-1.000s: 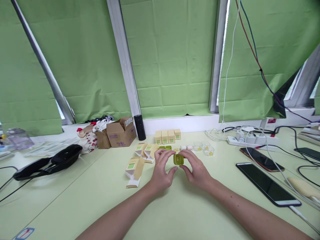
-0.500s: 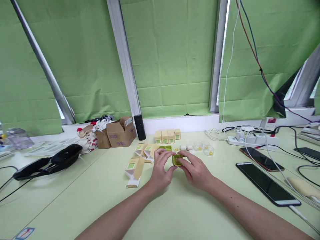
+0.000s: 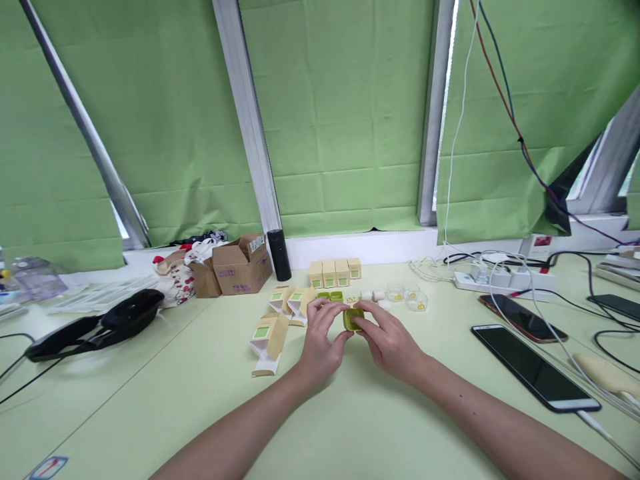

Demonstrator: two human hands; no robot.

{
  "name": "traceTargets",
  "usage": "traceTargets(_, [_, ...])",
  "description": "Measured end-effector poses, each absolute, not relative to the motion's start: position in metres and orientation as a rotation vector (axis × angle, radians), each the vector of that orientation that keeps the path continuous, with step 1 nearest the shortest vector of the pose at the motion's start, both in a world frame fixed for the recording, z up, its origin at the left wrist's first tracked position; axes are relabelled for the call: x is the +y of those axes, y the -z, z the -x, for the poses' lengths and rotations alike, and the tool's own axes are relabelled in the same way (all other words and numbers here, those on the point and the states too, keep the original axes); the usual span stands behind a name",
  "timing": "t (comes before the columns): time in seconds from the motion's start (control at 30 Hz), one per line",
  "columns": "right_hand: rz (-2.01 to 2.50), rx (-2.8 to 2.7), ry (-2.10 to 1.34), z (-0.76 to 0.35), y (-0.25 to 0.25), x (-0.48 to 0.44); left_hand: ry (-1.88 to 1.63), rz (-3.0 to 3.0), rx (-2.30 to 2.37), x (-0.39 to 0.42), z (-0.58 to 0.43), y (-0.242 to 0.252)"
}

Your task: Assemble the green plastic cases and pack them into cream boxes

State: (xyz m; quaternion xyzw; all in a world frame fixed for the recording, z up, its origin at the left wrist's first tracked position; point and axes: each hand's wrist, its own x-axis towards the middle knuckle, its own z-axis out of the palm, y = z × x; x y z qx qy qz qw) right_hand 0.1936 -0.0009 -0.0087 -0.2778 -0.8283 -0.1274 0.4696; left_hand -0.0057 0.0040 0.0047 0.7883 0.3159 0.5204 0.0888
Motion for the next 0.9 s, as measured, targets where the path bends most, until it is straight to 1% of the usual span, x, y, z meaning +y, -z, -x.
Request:
traceTargets(0.73, [0.608,-2.006,0.399,-0.1932,0.0133,0.0030,-1.604,-2.341,0.939,0.0056,0.0056,-0.0003])
traceTargets(0.9, [0.632,-1.984,0.366,-0.1933,0.0145,0.0027,-1.600,-2.342,0.935,0.0067,0.0062,0.0009])
